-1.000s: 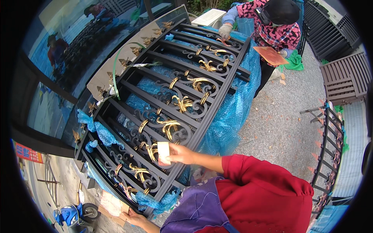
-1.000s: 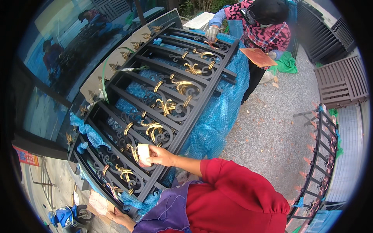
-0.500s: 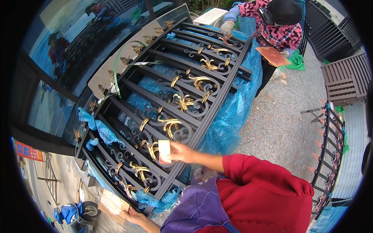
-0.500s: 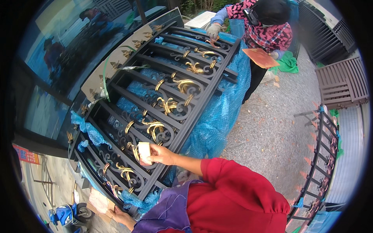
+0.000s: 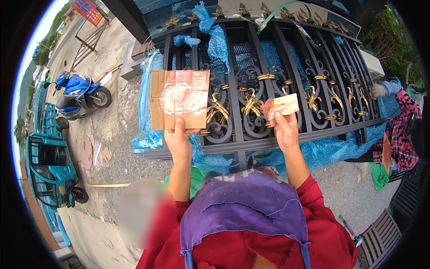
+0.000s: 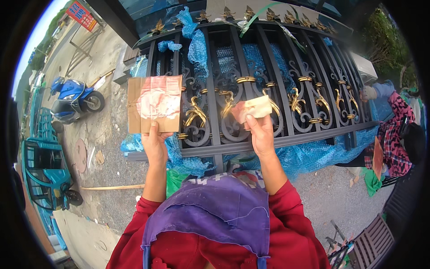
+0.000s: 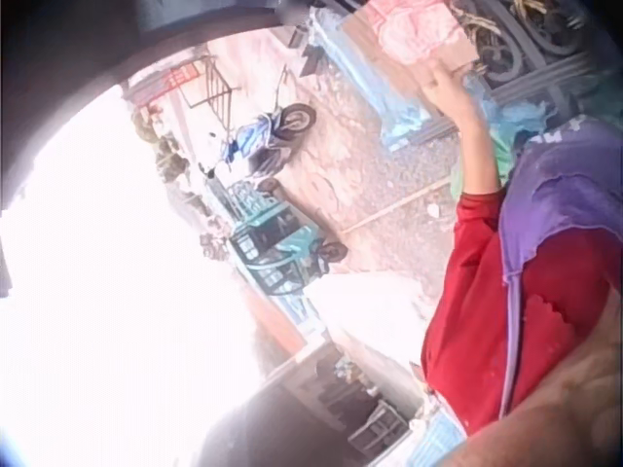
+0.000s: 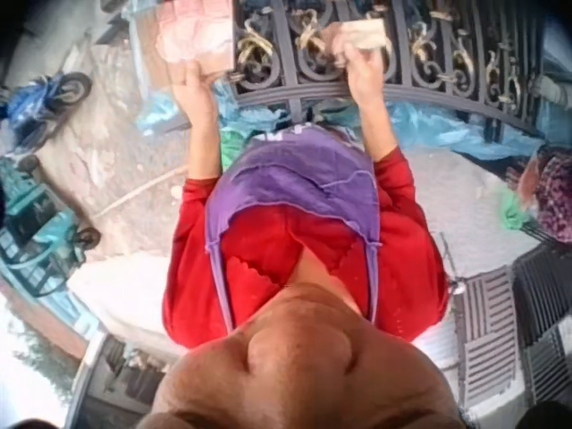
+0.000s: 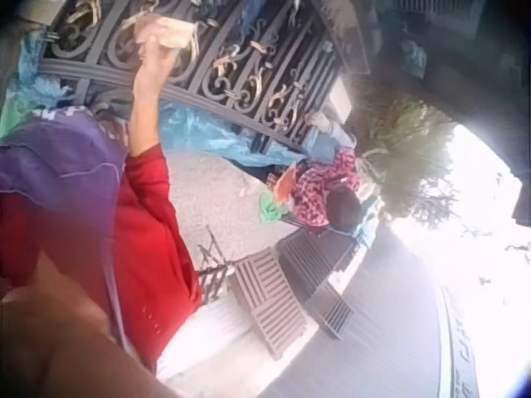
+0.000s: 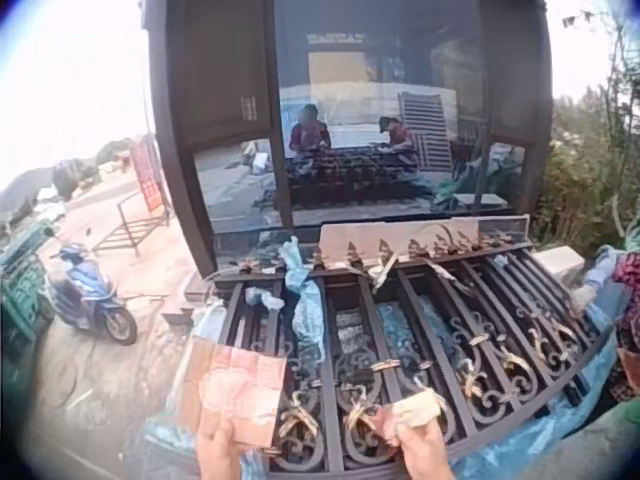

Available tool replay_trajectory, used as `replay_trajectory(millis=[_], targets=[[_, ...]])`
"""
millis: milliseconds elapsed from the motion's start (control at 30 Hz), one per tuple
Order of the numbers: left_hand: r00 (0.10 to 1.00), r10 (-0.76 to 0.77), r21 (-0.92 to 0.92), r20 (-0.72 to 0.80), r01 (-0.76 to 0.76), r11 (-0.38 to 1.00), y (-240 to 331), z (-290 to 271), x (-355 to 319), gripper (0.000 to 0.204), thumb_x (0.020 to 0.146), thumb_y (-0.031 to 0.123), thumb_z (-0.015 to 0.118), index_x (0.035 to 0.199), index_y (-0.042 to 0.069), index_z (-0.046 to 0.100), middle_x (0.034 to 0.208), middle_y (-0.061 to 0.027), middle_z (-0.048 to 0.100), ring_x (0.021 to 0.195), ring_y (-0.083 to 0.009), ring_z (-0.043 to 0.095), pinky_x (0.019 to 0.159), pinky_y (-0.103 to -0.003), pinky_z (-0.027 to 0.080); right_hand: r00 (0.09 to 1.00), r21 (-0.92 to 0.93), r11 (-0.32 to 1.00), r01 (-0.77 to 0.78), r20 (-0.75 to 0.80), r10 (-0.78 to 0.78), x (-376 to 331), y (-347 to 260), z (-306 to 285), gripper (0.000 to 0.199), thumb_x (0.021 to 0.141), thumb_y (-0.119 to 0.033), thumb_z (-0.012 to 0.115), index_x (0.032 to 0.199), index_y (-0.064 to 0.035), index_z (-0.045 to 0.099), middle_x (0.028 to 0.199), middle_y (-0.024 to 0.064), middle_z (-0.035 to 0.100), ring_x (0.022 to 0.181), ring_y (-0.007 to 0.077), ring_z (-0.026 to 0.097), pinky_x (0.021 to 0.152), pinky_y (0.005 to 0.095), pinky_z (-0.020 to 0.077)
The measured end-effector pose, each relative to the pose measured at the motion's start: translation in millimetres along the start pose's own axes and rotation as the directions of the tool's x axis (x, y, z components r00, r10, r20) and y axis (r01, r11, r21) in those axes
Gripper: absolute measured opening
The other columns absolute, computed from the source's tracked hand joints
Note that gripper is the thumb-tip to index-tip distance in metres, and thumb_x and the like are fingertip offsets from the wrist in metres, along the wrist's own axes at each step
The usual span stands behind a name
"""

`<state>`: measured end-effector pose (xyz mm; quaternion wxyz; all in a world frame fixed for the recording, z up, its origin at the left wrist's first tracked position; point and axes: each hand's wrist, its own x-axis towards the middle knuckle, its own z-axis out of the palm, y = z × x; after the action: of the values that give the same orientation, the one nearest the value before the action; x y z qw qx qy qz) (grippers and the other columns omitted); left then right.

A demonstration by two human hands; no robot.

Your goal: The person applies pink paint to ornate metal gate sections using a sponge, repeatedly dipping the sponge into paint on a cardboard palette. The person works on multiple gate sections laid out on the ground, focusing on decorative scrollwork and vertical bars.

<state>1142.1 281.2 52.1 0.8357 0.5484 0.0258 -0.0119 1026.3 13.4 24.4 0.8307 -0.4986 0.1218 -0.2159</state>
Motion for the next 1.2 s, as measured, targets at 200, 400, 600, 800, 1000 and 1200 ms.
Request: replay_trajectory(millis=[200,400,600,800,1000,1200], targets=[[0.994,0.056,0.089,0.099,-0.065,0.994,4.1,25.9,-20.8,0.023,0.097,0.010,0.053,0.109,-0.009,0.052,0.095,-0.0168,0.064,0.075,-0.0224,0.068,0.057,-0.031,0.060,0.991,-0.139,0.986,0.087,0.115,-0.071,16.1,-25.2,58.4,0.041,0.090,-0.007,0.064,0.127,-0.0006,0.048,0.123,0.0084,0.058,0.106,0.0147,0.057,0.092,0.0289,0.0438],[0.992,0.058,0.071,0.110,-0.066,0.995,1.7,35.0,-28.2,0.019,0.095,0.005,0.055,0.109,-0.008,0.053,0.099,-0.0151,0.063,0.080,-0.0202,0.067,0.063,-0.030,0.060,0.973,-0.500,0.836,0.226,0.157,-0.169,16.7,-24.0,93.1,0.040,0.088,-0.004,0.063,0.125,0.0026,0.050,0.115,0.0077,0.060,0.102,0.0147,0.058,0.089,0.0280,0.0459],[0.992,0.048,0.048,0.116,-0.054,0.997,-1.8,36.3,-32.6,0.020,0.094,0.003,0.055,0.110,-0.008,0.055,0.098,-0.0125,0.064,0.080,-0.0155,0.064,0.065,-0.027,0.056,0.952,-0.703,0.642,0.306,0.207,-0.227,19.1,-28.6,125.4,0.027,0.079,-0.006,0.068,0.104,0.0011,0.061,0.096,0.0110,0.061,0.084,0.0232,0.061,0.072,0.0309,0.0477],[0.993,0.076,0.087,0.090,-0.084,0.993,-6.0,32.4,-36.8,0.020,0.093,0.003,0.056,0.110,-0.008,0.056,0.097,-0.0104,0.064,0.080,-0.0142,0.064,0.067,-0.027,0.056,0.919,-0.757,0.522,0.392,0.348,-0.185,12.5,-14.3,134.3,0.029,0.077,-0.007,0.068,0.104,0.0004,0.062,0.098,0.0159,0.064,0.092,0.0328,0.061,0.080,0.0381,0.0482],[0.994,0.045,0.097,0.101,-0.054,0.994,-0.9,23.9,-30.8,0.020,0.096,0.005,0.052,0.111,-0.008,0.053,0.100,-0.0152,0.064,0.079,-0.0196,0.067,0.063,-0.030,0.060,0.954,-0.749,0.592,0.297,0.263,-0.145,26.5,-20.6,137.4,0.022,0.077,-0.009,0.071,0.096,-0.0002,0.064,0.092,0.0151,0.064,0.088,0.0319,0.061,0.074,0.0385,0.0479],[0.995,0.096,0.125,-0.005,-0.094,0.988,-11.9,5.5,-22.3,0.019,0.094,0.006,0.056,0.108,-0.008,0.057,0.096,-0.0101,0.065,0.078,-0.0131,0.064,0.063,-0.027,0.056,0.890,-0.754,0.544,0.369,0.455,0.027,19.6,1.9,151.4,0.024,0.079,-0.005,0.064,0.103,-0.0011,0.063,0.099,0.0158,0.064,0.094,0.0330,0.061,0.082,0.0377,0.0473]])
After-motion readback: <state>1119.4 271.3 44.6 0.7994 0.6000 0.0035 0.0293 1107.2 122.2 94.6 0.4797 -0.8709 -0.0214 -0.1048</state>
